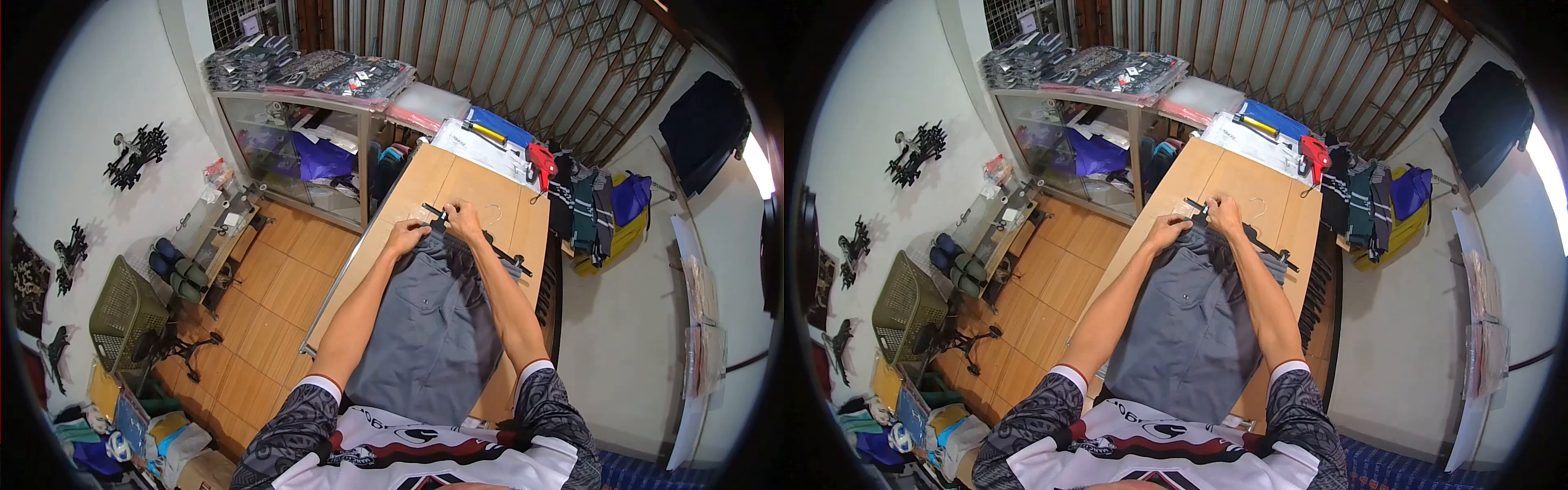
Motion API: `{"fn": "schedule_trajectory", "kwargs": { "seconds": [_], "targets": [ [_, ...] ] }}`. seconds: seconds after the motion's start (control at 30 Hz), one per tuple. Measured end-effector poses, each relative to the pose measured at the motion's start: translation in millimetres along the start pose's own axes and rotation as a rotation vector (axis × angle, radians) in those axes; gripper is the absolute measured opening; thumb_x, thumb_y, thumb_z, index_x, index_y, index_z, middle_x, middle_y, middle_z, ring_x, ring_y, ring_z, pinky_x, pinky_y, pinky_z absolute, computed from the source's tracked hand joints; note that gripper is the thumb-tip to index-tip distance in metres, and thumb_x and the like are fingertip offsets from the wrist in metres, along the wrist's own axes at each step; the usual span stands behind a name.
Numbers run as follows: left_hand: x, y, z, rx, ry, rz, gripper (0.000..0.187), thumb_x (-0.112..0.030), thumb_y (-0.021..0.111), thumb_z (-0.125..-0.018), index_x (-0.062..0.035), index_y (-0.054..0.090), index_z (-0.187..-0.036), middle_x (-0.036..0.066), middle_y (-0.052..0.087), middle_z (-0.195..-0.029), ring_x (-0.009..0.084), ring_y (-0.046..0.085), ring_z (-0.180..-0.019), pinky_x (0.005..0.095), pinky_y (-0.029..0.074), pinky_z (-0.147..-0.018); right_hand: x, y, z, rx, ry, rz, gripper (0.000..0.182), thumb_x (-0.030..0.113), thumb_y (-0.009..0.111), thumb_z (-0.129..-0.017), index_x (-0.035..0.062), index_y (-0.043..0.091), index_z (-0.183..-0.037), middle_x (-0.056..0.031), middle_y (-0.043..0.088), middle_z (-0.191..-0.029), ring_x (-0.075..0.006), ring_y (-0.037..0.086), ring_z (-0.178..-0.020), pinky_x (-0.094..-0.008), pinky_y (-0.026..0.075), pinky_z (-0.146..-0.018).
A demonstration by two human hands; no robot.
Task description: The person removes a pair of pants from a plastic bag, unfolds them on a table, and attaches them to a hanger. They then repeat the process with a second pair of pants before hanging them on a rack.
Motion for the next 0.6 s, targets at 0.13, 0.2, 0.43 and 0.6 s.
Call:
{"fn": "schedule_trajectory", "kwargs": {
  "seconds": [0.13,0.2,0.43,0.6],
  "targets": [
    [-1,1,2,-0.024,-0.004,-0.029,0.034,-0.022,0.080,-0.086,0.0029,0.075,-0.108,0.007,0.073,-0.096,0.0139,0.064,-0.086,0.0276,0.050,-0.080,-1,-1,4,0.019,0.007,-0.027,0.028,0.028,0.065,-0.093,0.0017,0.074,-0.096,-0.0183,0.073,-0.083,-0.0303,0.073,-0.082,-0.0421,0.055,-0.075],
    [-3,2,4,-0.042,0.005,-0.033,0.033,-0.021,0.080,-0.086,0.0026,0.075,-0.108,0.007,0.073,-0.096,0.0140,0.064,-0.086,0.0274,0.050,-0.080,1,-5,6,0.004,-0.010,0.003,0.028,0.028,0.065,-0.093,0.0020,0.074,-0.097,-0.0181,0.073,-0.082,-0.0303,0.073,-0.080,-0.0422,0.055,-0.076],
    [15,4,-7,0.000,0.039,0.118,0.026,-0.016,0.077,-0.091,-0.0004,0.073,-0.112,0.004,0.072,-0.097,0.0105,0.062,-0.086,0.0248,0.049,-0.078,3,-4,12,-0.016,0.034,0.025,0.028,0.028,0.065,-0.093,0.0016,0.074,-0.096,-0.0179,0.073,-0.082,-0.0305,0.072,-0.080,-0.0424,0.054,-0.075],
    [16,3,-7,0.069,0.038,0.253,0.019,-0.015,0.072,-0.095,-0.0051,0.070,-0.111,0.000,0.069,-0.095,0.0092,0.059,-0.085,0.0244,0.047,-0.078,3,-4,14,-0.056,0.020,0.032,0.027,0.027,0.066,-0.094,0.0006,0.074,-0.096,-0.0163,0.072,-0.080,-0.0250,0.069,-0.076,-0.0397,0.053,-0.073]
  ]
}}
Point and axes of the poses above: each hand's wrist, its own z-axis away from the middle knuckle, its own y-axis out of the palm, x = y × z, the point moved 2 cm from there along -z, towards the middle knuckle
